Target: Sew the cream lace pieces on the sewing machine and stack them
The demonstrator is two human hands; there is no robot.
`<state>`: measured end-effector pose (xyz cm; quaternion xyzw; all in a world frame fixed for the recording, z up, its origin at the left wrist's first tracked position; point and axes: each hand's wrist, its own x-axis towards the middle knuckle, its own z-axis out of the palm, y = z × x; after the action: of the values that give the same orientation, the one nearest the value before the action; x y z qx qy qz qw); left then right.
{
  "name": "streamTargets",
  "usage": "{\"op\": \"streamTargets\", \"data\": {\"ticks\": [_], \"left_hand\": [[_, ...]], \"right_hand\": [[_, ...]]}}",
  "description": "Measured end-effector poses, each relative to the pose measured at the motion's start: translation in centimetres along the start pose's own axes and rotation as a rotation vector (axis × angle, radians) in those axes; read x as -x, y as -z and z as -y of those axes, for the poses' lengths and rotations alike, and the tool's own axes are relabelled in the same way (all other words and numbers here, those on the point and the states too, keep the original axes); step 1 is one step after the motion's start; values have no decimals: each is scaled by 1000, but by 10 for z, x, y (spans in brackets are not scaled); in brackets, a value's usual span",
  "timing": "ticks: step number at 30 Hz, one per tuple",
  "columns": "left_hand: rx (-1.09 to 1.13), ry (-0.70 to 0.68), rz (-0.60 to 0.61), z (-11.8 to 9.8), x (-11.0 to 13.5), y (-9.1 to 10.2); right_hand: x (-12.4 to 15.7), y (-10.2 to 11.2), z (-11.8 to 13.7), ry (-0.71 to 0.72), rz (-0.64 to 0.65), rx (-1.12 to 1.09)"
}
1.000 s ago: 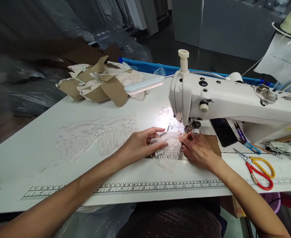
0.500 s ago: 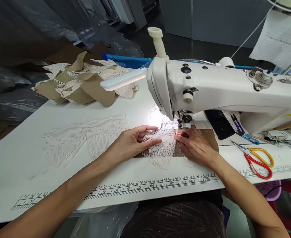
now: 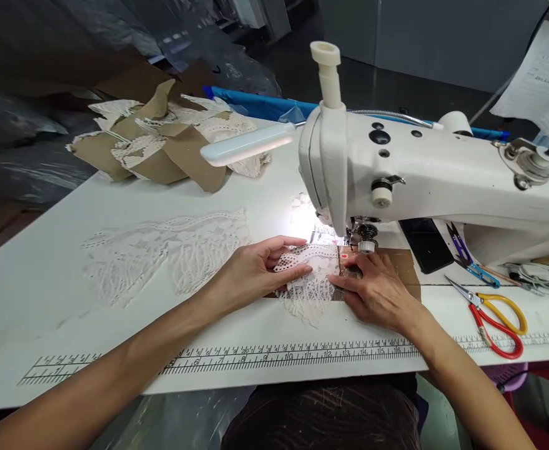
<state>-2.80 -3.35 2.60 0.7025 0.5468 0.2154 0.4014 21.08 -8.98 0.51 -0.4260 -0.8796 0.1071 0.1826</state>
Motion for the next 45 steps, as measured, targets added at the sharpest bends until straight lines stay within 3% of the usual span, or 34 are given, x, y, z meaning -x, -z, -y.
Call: {"op": "streamTargets", "data": {"ticks": [11, 25, 28, 31, 33, 35, 37, 45], "left_hand": [[-47, -42, 18, 5, 1, 1], [-133, -120, -13, 4, 3, 1], [-251, -270, -157, 7, 4, 1], [-466, -617, -292, 8, 4, -5], [-593, -913, -255, 7, 4, -13], [-693, -1109, -183, 6, 3, -20], [-766, -1145, -147, 8, 1, -26], [-742, -1038, -118, 21, 2, -28]], "right_hand": [[2, 3, 1, -50, 71, -14], [1, -1, 0, -7, -34, -3], [1, -2, 0, -20, -31, -6], [1, -2, 0, -19, -23, -5], [1, -2, 0, -15, -23, 3], [1, -2, 1, -16, -22, 18], [1, -2, 1, -20, -18, 29], [1, -1, 1, -14, -2, 31]]}}
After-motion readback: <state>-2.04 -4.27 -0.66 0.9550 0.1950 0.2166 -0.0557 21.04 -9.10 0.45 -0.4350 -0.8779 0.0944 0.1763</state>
